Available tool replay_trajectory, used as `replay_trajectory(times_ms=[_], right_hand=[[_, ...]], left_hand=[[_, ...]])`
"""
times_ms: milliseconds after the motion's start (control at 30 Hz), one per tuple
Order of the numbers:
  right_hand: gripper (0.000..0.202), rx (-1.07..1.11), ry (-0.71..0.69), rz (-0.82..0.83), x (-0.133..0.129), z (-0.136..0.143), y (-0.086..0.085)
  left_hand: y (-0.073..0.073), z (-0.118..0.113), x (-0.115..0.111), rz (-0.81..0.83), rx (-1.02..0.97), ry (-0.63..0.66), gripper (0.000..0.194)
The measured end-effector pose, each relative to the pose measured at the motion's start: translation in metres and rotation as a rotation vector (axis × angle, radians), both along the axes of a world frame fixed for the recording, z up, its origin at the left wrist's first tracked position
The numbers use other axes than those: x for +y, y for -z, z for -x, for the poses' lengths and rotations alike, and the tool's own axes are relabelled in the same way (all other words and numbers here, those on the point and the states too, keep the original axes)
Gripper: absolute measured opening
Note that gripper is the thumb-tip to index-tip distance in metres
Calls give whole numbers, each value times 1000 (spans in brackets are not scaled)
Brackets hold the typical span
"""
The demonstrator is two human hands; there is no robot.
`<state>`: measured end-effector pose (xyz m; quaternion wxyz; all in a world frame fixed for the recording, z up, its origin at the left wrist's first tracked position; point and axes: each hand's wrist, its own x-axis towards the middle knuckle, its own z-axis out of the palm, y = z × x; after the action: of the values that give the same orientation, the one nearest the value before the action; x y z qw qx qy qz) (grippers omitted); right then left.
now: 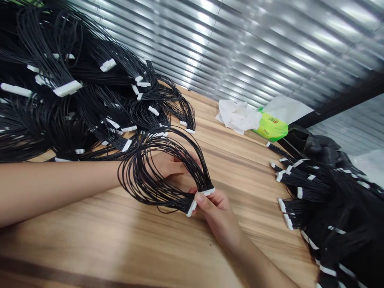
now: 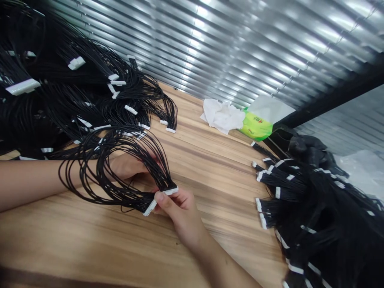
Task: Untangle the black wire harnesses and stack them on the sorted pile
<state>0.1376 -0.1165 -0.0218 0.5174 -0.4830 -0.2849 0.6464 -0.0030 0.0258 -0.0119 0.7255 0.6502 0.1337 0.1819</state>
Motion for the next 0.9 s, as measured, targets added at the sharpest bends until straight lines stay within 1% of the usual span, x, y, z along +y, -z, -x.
replay_trajectory(times_ms=[100, 233, 300, 400, 467, 533, 567, 633, 700, 800, 900], right_hand=[[28, -12, -55, 5, 0, 0, -4], [28, -92, -137, -14, 0, 0, -12], [28, -104, -157, -25, -1, 0, -14], [29, -101, -167, -33, -2, 1, -14], [28, -104, -156, -35, -2, 2, -13], [25, -98, -137, -36, -3, 2, -12], [24, -94, -131, -36, -3, 2, -11], [23, -94, -116, -34, -3, 3, -10], [22, -99, -96, -32, -2, 3, -10], [23, -96, -60, -27, -3, 4, -8], [28, -88, -35, -11, -4, 5, -4]], left_hand=[[-3, 4, 1, 89, 15, 78, 22], [-3, 8, 6, 250, 78, 256, 14], [-3, 9, 7, 312, 96, 305, 17], [-2, 10, 4, 391, 92, 350, 30], [-3, 10, -2, 428, 80, 327, 34], [-5, 8, -8, 384, 81, 271, 27], [-7, 7, -9, 308, 93, 251, 20], [-11, 4, -10, 204, 104, 261, 11], [-13, 1, -9, 137, 105, 275, 7], [-11, -3, -7, 68, 95, 263, 10], [-3, -7, -7, 46, 82, 267, 20]])
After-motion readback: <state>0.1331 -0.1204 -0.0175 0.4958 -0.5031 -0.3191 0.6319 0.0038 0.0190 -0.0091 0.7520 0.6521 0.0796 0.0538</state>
